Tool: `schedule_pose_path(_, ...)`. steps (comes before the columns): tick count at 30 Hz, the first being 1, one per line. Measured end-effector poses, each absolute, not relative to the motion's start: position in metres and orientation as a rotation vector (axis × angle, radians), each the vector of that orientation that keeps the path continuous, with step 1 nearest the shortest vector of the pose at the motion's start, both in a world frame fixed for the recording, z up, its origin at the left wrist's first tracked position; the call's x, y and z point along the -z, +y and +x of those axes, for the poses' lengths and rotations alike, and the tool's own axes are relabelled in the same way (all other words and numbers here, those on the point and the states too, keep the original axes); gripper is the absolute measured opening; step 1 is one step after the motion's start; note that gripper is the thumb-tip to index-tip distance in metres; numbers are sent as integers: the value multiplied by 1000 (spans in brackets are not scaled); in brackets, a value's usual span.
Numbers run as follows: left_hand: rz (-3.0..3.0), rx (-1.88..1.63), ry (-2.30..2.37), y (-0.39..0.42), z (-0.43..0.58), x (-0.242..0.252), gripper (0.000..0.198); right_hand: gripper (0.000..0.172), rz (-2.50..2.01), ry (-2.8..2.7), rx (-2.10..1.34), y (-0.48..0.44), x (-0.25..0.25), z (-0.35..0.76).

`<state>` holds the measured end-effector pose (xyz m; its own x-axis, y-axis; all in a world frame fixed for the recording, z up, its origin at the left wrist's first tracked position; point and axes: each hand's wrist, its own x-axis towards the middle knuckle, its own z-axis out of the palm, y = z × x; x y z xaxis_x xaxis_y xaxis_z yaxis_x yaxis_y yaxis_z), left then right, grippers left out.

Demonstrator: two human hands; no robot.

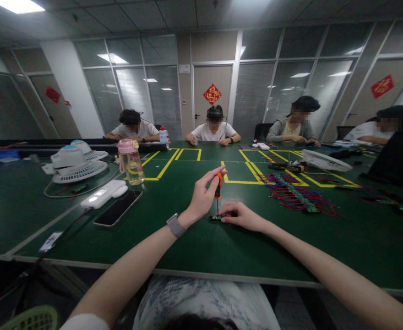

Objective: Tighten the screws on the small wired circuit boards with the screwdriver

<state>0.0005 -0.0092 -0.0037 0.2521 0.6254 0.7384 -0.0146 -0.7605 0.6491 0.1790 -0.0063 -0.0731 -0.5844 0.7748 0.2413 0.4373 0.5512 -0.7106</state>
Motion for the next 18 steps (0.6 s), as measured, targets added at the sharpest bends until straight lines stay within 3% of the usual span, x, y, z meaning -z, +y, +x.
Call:
schedule_pose_path(6,2072,-1667,709,-10,0,2,20,25,-972,-2241,-823,-6,74,180)
schedule_pose_path(12,1998,-1594,575,-6,0,6,34,26,-975,-2230,-839,-7,72,179)
schedule_pose_path(18,2032,-1658,662,-8,1,6,25,26,-988,-2217,-835,-8,72,178)
